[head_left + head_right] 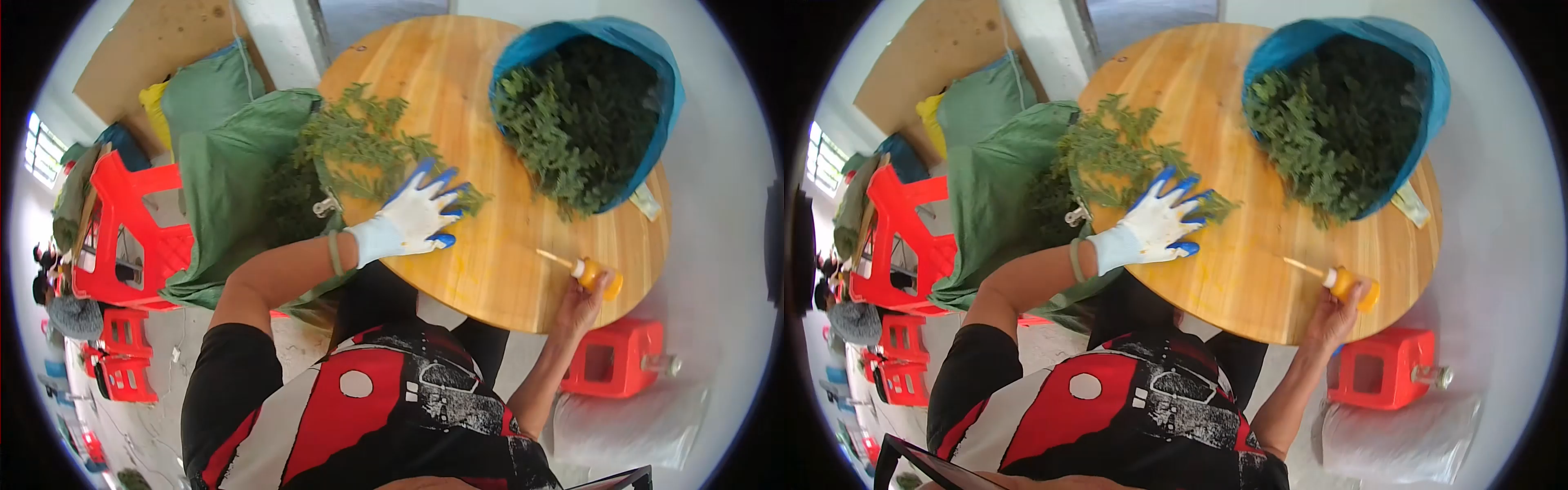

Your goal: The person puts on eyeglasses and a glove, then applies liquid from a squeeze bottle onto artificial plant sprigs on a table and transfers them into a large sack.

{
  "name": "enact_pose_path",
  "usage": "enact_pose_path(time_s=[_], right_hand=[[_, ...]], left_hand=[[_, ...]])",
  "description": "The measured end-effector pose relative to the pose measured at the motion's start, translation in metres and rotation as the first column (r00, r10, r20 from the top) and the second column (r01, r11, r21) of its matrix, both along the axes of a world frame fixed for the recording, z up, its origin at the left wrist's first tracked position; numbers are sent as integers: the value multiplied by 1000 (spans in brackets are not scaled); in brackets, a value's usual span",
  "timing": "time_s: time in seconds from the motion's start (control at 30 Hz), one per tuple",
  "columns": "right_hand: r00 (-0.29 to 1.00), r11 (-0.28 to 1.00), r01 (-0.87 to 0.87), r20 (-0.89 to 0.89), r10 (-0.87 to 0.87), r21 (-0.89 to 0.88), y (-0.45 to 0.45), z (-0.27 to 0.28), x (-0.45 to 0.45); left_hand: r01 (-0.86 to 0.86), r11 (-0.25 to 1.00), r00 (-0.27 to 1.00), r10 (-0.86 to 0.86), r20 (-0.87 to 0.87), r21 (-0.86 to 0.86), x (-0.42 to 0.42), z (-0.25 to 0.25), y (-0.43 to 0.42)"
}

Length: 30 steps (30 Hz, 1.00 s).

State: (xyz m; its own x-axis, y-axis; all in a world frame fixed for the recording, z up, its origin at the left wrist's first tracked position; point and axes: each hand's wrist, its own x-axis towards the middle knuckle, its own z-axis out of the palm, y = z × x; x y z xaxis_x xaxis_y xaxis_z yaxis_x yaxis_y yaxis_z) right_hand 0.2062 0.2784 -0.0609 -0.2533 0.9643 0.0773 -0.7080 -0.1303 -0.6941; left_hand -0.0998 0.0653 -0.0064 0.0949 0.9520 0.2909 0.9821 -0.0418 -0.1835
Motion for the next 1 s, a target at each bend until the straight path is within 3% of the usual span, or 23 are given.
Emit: enact_pose_path(time_s=[0.27, 0.33, 0.5, 0.6, 0.67, 0.73, 0.77, 0.83, 0.9, 0.93, 1.0], right_hand=[[995, 985, -16, -98, -1, -172, -1, 15, 2], [995, 979, 3, -99, -24, -206, 0, 16, 5], [993, 979, -10, -116, -13, -202, 3, 9, 7], [989, 977, -4, -143, -27, -211, 0, 13, 9], [986, 975, -5, -165, -33, -223, 0, 16, 8], [987, 979, -17, -160, -16, -202, -1, 17, 7], [987, 982, -18, -159, -13, -187, -1, 17, 7], [988, 987, -18, -154, -7, -158, -1, 18, 9], [986, 985, -29, -165, 1, -167, 1, 18, 11], [984, 982, -34, -180, 1, -184, 2, 17, 13], [977, 974, -43, -213, -5, -221, 7, 16, 13]], left_hand=[[-288, 956, 951, 279, -134, -55, -86, 4, -15], [-556, 829, 810, 522, -268, -66, -103, 10, -27], [-729, 677, 676, 693, -251, -97, -92, 49, -39], [-727, 676, 682, 689, -245, -123, -70, 59, -24], [-566, 818, 816, 540, -205, -101, -58, 56, -8], [-463, 885, 859, 436, -267, -43, -67, 37, 9], [-467, 883, 858, 443, -262, -38, -73, 33, 18], [-293, 951, 913, 309, -265, 100, -89, 25, 39], [-226, 961, 954, 251, -166, 157, -117, 7, 61], [-234, 959, 952, 259, -161, 160, -129, 6, 67], [-530, 848, 838, 521, -160, -19, -152, 9, 72]])
